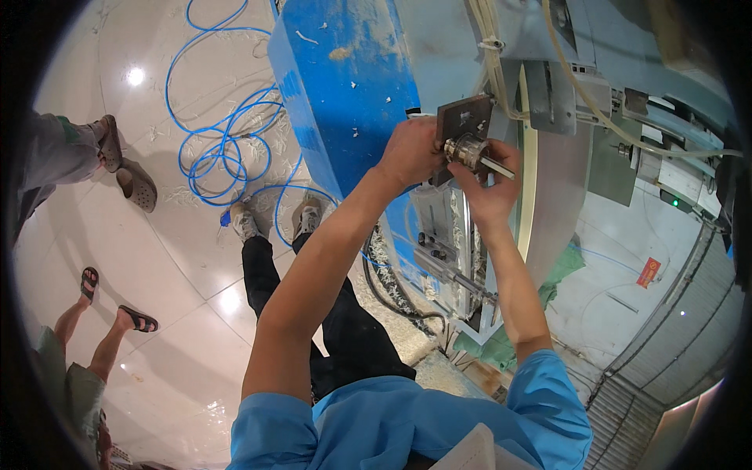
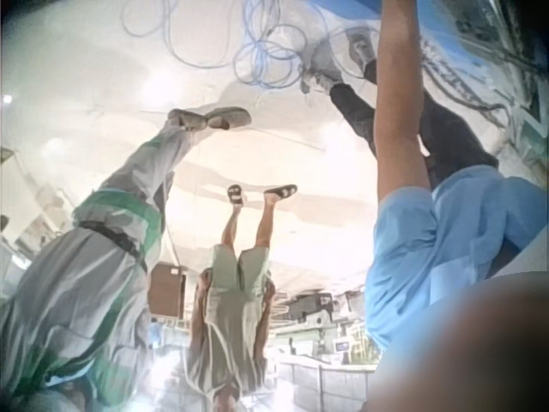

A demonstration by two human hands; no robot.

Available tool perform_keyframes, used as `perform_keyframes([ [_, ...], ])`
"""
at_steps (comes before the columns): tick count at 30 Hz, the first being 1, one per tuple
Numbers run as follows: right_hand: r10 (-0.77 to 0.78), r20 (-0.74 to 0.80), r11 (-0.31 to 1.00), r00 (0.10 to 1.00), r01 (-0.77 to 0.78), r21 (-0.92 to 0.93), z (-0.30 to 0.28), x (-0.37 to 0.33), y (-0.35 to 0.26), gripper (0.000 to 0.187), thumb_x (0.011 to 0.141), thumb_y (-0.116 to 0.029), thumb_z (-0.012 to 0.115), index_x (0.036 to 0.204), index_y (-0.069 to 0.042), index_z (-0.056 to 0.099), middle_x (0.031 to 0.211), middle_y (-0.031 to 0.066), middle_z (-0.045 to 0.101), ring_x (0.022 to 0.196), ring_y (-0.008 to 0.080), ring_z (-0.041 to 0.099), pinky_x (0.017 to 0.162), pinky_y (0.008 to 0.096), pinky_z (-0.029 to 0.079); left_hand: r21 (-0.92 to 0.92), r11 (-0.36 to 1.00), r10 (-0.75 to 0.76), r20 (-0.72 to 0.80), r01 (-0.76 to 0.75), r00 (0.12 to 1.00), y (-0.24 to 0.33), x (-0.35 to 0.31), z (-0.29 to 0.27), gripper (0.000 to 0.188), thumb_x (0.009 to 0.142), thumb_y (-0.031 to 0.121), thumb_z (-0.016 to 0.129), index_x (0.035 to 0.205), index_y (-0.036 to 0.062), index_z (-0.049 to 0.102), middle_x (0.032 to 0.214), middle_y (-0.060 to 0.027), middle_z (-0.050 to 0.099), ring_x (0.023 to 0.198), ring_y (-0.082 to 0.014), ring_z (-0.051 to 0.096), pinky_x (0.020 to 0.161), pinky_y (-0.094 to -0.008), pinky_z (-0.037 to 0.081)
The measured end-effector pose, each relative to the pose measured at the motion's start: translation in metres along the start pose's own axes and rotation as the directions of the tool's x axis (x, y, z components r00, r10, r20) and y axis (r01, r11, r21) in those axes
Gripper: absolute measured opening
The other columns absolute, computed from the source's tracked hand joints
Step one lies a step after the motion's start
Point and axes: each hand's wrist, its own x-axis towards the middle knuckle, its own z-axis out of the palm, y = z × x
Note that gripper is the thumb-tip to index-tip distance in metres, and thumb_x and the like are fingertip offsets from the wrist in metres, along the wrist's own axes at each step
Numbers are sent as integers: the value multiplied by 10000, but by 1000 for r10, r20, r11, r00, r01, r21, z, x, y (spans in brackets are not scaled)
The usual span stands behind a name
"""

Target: The person assembles small metal components on the floor, then installs the assembled part into a machine. They handle a cylindrical metal part, a small tool, and a larger metal assembly, using both hands to fit and secure the components.

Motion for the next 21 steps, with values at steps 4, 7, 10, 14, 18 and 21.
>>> perform_keyframes([
  [4, 54, 10, 998, 998, -54, 11, -1, -1, 4, 742, 692, -127, 927, 1341, -61, 573, 1188, 96, 633, 1031, 214, 642, 880, 343, 521, 14, 999, 34, -23, -34, 999, 1, -1, 1, 207, 741, 128, 741, 929, 65, 682, 880, -157, 706, 879, -391, 678, 769, -489, 534],
  [7, -373, 168, 918, 913, 389, -76, -16, 18, 5, 749, 694, -136, 925, 1349, -60, 568, 1195, 86, 629, 1046, 221, 639, 894, 336, 517, -50, 998, 35, -51, -37, 998, 1, -1, 1, 209, 733, 128, 744, 924, 64, 685, 884, -159, 706, 883, -389, 678, 772, -487, 535],
  [10, -391, 269, 885, 880, 440, -153, -29, 24, 0, 736, 696, -138, 928, 1337, -58, 575, 1224, 94, 614, 1072, 221, 633, 921, 333, 514, -76, 997, 27, -55, -31, 998, 1, 1, 1, 207, 731, 128, 744, 920, 65, 690, 884, -160, 705, 883, -387, 677, 770, -484, 535],
  [14, -151, 144, 988, 978, 149, 26, -15, 10, -1, 757, 703, -96, 906, 1380, -79, 567, 1284, 109, 578, 1156, 212, 608, 977, 339, 508, -52, 999, 13, -40, -15, 999, 0, 1, 1, 196, 731, 135, 744, 908, 66, 698, 878, -161, 703, 874, -391, 676, 762, -484, 535],
  [18, -158, 94, 984, 983, 165, -70, -7, 10, 0, 801, 685, -103, 914, 1397, -78, 546, 1299, 102, 567, 1176, 216, 594, 994, 353, 503, -36, 999, 12, -38, -13, 999, 1, 0, 1, 197, 719, 131, 750, 899, 67, 702, 872, -158, 704, 868, -392, 676, 760, -484, 534],
  [21, -314, 189, 931, 930, 341, -133, -18, 16, -1, 753, 693, -107, 916, 1354, -67, 560, 1283, 93, 572, 1154, 215, 601, 988, 355, 502, -64, 998, 13, -44, -15, 999, 1, 0, 2, 194, 717, 121, 748, 897, 69, 703, 872, -155, 704, 866, -390, 677, 762, -481, 534],
])
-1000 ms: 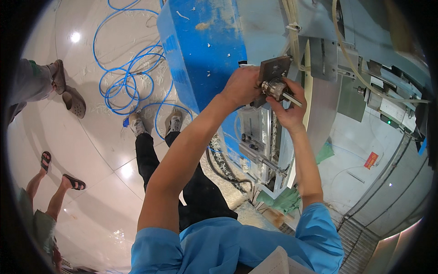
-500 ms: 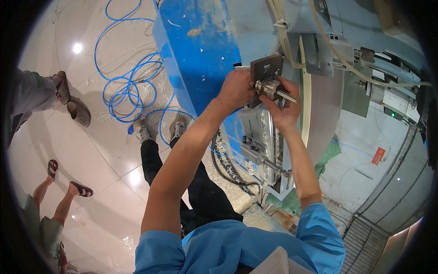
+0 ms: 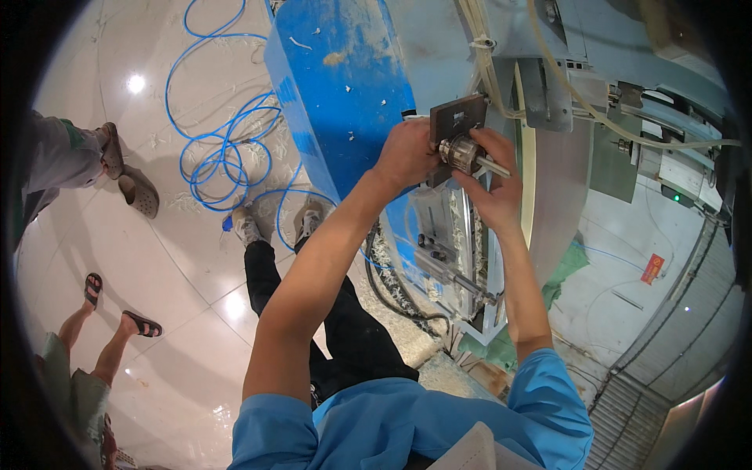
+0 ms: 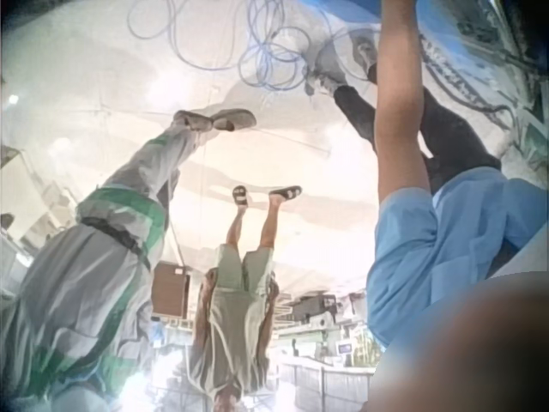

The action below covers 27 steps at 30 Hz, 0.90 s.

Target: The person assembles small metal components on the floor, then installs the assembled part into a machine. They handle a cylindrical metal part, a small tool, and a larger metal assembly, using both hands to fit and secure the components.

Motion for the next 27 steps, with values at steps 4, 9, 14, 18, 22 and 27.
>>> perform_keyframes([
  [4, 189, -13, 956, 982, -181, 231, 0, -6, -6, 678, 707, -56, 885, 1318, -61, 591, 1287, 91, 568, 1171, 215, 590, 1008, 357, 490, -4, 1000, -19, 5, 19, 1000, 0, 0, 0, 208, 722, 114, 743, 919, 70, 695, 897, -156, 706, 889, -390, 675, 771, -479, 534],
  [9, 132, 3, 985, 991, -131, 114, -1, 1, -5, 767, 675, -80, 906, 1356, -56, 552, 1278, 89, 565, 1144, 210, 588, 987, 356, 489, -9, 999, -36, 26, 36, 999, -1, -1, 0, 371, 734, 118, 775, 1098, 89, 707, 995, -184, 712, 954, -422, 662, 814, -475, 540],
  [14, 206, -42, 958, 978, -192, 215, -1, -4, -4, 717, 674, -76, 906, 1312, -39, 581, 1223, 90, 600, 1068, 210, 622, 928, 341, 512, -23, 1000, -13, 34, 14, 999, -2, -1, -1, 348, 730, 113, 773, 1070, 82, 707, 983, -186, 712, 953, -425, 661, 824, -493, 534],
  [18, 354, -90, 929, 931, -338, 150, 7, -10, -8, 777, 663, -53, 891, 1362, -41, 551, 1179, 90, 617, 1073, 218, 612, 933, 344, 511, -5, 999, -49, 46, 49, 998, 1, -2, -4, 340, 723, 127, 777, 1052, 75, 706, 971, -196, 710, 953, -431, 659, 825, -507, 529],
  [22, 73, -13, 995, 997, -72, 66, -8, 0, -6, 738, 686, -73, 896, 1340, -56, 557, 1161, 69, 613, 1058, 202, 604, 918, 339, 507, 31, 999, -31, 34, 30, 999, 4, -1, -6, 248, 738, 110, 736, 971, 68, 663, 937, -166, 719, 924, -397, 680, 798, -484, 547],
  [27, 175, -74, 971, 982, -160, 178, 1, -4, -9, 729, 678, -38, 882, 1342, -71, 584, 1187, 63, 603, 1089, 196, 596, 957, 333, 491, 23, 1000, -3, 7, 3, 1000, 4, -2, -5, 255, 748, 119, 729, 989, 75, 661, 931, -157, 719, 916, -401, 679, 795, -492, 547],
])
